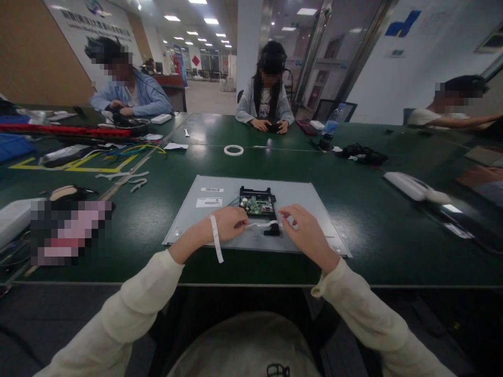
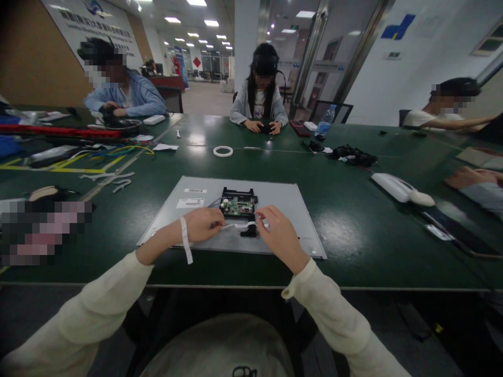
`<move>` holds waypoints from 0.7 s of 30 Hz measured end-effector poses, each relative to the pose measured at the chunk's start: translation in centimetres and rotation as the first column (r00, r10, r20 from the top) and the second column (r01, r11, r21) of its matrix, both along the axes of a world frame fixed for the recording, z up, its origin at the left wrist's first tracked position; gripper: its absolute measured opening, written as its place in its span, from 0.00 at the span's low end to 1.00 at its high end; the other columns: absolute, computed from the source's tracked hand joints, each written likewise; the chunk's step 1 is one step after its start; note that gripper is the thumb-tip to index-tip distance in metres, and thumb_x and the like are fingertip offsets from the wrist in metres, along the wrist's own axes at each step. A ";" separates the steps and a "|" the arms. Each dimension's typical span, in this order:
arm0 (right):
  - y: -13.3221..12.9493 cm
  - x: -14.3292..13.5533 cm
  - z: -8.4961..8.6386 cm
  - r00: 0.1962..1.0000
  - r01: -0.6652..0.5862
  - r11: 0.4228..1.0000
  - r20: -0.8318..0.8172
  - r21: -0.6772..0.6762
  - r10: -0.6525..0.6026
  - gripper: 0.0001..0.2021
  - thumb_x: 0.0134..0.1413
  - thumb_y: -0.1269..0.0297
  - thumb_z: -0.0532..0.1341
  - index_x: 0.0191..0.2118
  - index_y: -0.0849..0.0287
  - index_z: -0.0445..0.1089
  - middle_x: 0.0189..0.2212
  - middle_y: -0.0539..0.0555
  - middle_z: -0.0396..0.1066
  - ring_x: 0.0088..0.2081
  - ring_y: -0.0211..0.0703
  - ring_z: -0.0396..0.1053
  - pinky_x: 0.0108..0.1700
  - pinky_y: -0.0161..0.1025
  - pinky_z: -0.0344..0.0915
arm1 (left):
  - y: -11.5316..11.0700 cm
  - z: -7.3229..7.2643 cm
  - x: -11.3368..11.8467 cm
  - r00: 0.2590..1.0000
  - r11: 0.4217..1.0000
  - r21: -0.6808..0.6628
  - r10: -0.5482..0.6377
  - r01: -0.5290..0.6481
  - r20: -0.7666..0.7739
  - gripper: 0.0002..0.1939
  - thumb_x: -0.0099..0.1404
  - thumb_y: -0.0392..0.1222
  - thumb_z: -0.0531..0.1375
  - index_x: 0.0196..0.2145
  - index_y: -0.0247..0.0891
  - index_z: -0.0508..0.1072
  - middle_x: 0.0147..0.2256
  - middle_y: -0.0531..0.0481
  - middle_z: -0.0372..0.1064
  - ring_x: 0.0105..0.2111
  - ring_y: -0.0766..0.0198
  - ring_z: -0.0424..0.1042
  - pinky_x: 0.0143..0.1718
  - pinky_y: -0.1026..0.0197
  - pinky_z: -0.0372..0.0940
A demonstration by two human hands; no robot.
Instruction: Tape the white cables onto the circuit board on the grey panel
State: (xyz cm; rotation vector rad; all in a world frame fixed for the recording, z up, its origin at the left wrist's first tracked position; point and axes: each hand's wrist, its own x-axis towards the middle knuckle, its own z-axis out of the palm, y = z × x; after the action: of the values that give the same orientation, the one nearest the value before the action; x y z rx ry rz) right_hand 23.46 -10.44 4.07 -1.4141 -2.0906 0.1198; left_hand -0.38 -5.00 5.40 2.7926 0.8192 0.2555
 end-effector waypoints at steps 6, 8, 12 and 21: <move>0.8 -2.1 2.2 0.966 -0.250 0.962 -0.101 -0.109 0.240 0.13 0.59 0.67 0.52 0.47 0.58 0.67 0.45 0.56 0.68 0.46 0.42 0.66 0.46 0.39 0.63 | 1.5 0.1 -0.5 0.991 0.957 -0.289 0.071 -0.034 0.115 0.05 0.58 0.32 0.54 0.30 0.36 0.69 0.27 0.53 0.71 0.26 0.69 0.70 0.30 0.68 0.63; 1.4 -2.6 2.7 0.950 -0.302 0.935 -0.141 -0.184 0.279 0.13 0.60 0.64 0.52 0.47 0.58 0.69 0.44 0.56 0.70 0.44 0.41 0.67 0.43 0.36 0.63 | 1.9 0.1 -0.5 0.981 0.883 -0.470 0.089 0.002 0.171 0.04 0.60 0.32 0.52 0.31 0.36 0.66 0.24 0.55 0.71 0.23 0.70 0.71 0.28 0.69 0.63; 2.8 -3.1 2.8 0.944 -0.317 0.898 -0.192 -0.306 0.268 0.12 0.57 0.59 0.55 0.37 0.60 0.73 0.32 0.52 0.73 0.31 0.37 0.68 0.32 0.32 0.61 | 2.5 0.5 0.0 0.960 0.736 -0.669 0.104 0.100 0.259 0.02 0.63 0.37 0.52 0.34 0.37 0.63 0.19 0.58 0.68 0.17 0.71 0.68 0.23 0.69 0.63; 4.0 -1.7 1.8 0.904 -0.241 0.867 -0.425 -0.436 0.037 0.13 0.51 0.58 0.57 0.28 0.63 0.72 0.21 0.51 0.70 0.24 0.35 0.66 0.30 0.32 0.59 | 3.8 0.9 -1.1 0.901 0.652 -0.754 0.274 0.084 0.337 0.15 0.60 0.49 0.58 0.32 0.32 0.70 0.23 0.49 0.73 0.18 0.70 0.69 0.22 0.68 0.65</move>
State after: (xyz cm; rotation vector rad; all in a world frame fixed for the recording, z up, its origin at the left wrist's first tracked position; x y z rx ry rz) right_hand 21.74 -6.48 5.91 -1.3477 -1.8727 0.9750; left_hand -1.44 -1.16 6.27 1.8009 0.7339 0.4097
